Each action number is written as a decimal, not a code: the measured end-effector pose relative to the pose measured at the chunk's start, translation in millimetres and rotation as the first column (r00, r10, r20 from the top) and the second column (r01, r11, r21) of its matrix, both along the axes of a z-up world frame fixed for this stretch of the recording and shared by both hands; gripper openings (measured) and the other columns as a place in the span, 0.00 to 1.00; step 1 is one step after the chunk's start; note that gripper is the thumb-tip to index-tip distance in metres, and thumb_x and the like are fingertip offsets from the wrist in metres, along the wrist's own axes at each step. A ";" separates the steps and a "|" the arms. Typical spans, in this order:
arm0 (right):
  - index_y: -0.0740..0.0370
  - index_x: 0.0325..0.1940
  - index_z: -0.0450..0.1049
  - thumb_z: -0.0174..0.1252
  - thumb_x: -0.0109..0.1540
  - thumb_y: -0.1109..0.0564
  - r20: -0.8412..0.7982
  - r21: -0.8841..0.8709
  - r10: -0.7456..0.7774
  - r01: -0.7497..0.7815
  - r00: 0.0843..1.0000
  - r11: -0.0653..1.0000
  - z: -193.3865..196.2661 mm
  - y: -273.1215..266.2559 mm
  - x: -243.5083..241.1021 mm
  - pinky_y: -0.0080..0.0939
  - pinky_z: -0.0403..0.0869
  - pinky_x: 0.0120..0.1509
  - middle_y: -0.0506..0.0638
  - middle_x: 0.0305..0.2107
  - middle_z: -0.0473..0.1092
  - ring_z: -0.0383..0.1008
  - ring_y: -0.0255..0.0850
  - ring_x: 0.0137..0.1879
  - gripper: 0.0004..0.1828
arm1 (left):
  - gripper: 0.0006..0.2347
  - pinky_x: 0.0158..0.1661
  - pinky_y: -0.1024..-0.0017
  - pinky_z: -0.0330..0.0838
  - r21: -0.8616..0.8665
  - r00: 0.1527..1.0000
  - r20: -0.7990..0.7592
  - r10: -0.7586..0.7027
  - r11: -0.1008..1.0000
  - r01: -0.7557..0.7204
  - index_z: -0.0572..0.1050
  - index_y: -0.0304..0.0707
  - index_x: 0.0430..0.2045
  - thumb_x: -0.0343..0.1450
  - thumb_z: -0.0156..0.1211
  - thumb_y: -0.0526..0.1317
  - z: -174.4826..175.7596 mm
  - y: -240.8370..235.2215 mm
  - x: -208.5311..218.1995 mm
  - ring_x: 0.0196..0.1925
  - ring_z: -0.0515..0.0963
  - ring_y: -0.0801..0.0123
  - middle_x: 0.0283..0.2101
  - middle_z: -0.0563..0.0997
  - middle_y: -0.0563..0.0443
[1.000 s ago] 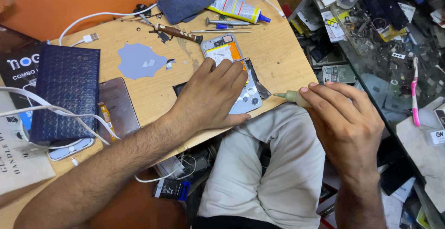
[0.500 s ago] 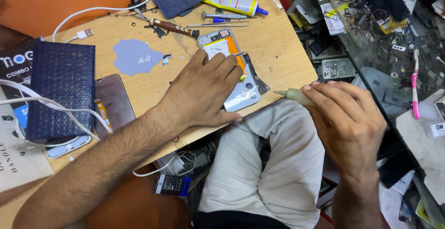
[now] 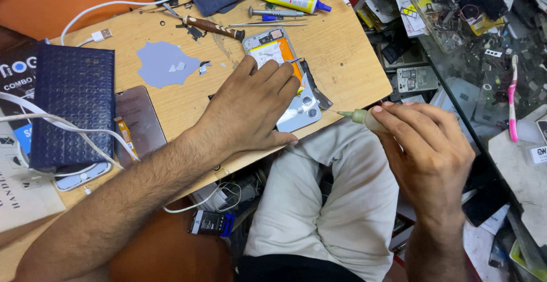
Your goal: The person applies adhesive from a small bottle to the back of a smartphone and places small black adhesive strips along the edges. They press the strips down and continue applying adhesive to secure them in place.
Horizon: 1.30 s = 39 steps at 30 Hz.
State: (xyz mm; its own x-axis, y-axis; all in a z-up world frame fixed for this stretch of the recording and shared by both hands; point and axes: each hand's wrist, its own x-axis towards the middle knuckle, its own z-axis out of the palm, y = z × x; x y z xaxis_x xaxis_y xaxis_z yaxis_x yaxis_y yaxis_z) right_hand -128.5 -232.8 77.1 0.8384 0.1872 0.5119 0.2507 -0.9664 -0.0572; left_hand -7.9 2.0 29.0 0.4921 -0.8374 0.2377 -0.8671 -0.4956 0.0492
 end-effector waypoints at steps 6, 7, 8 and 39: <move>0.60 0.45 0.82 0.75 0.55 0.63 -0.016 0.004 -0.008 0.008 1.000 1.000 -0.7 -0.6 -4.8 0.42 0.76 0.54 0.47 0.41 0.78 0.76 0.44 0.49 0.15 | 0.40 0.50 0.58 0.65 0.009 1.000 0.009 0.004 1.000 -0.004 0.73 0.25 0.45 0.55 0.69 0.68 -0.6 -0.4 -0.2 0.48 0.74 0.56 0.43 0.74 0.43; 0.60 0.45 0.82 0.74 0.55 0.63 -0.020 0.007 -0.011 0.011 1.000 1.000 -2.0 -1.8 -6.0 0.42 0.76 0.53 0.47 0.41 0.78 0.76 0.45 0.49 0.15 | 0.40 0.50 0.58 0.65 0.006 1.000 0.010 0.004 1.000 -0.004 0.73 0.25 0.45 0.55 0.69 0.68 -0.4 -0.1 -0.3 0.48 0.74 0.56 0.43 0.74 0.43; 0.61 0.45 0.82 0.75 0.54 0.63 -0.038 0.018 -0.023 0.024 0.999 1.000 -3.9 -3.9 -7.6 0.42 0.76 0.54 0.48 0.42 0.78 0.76 0.45 0.49 0.16 | 0.40 0.50 0.58 0.65 0.002 1.000 0.011 0.003 1.000 -0.003 0.73 0.25 0.46 0.55 0.69 0.68 -0.2 0.1 -0.4 0.48 0.74 0.56 0.44 0.74 0.43; 0.68 0.49 0.77 0.65 0.68 0.63 -0.267 0.749 -0.004 0.210 0.964 0.628 -79.5 17.8 52.0 0.31 0.77 0.43 0.49 0.35 0.78 0.79 0.33 0.39 0.08 | 0.36 0.48 0.58 0.65 -0.072 0.994 -0.103 -0.020 0.997 0.013 0.73 0.30 0.42 0.55 0.71 0.65 -3.0 2.1 3.7 0.50 0.73 0.55 0.46 0.72 0.41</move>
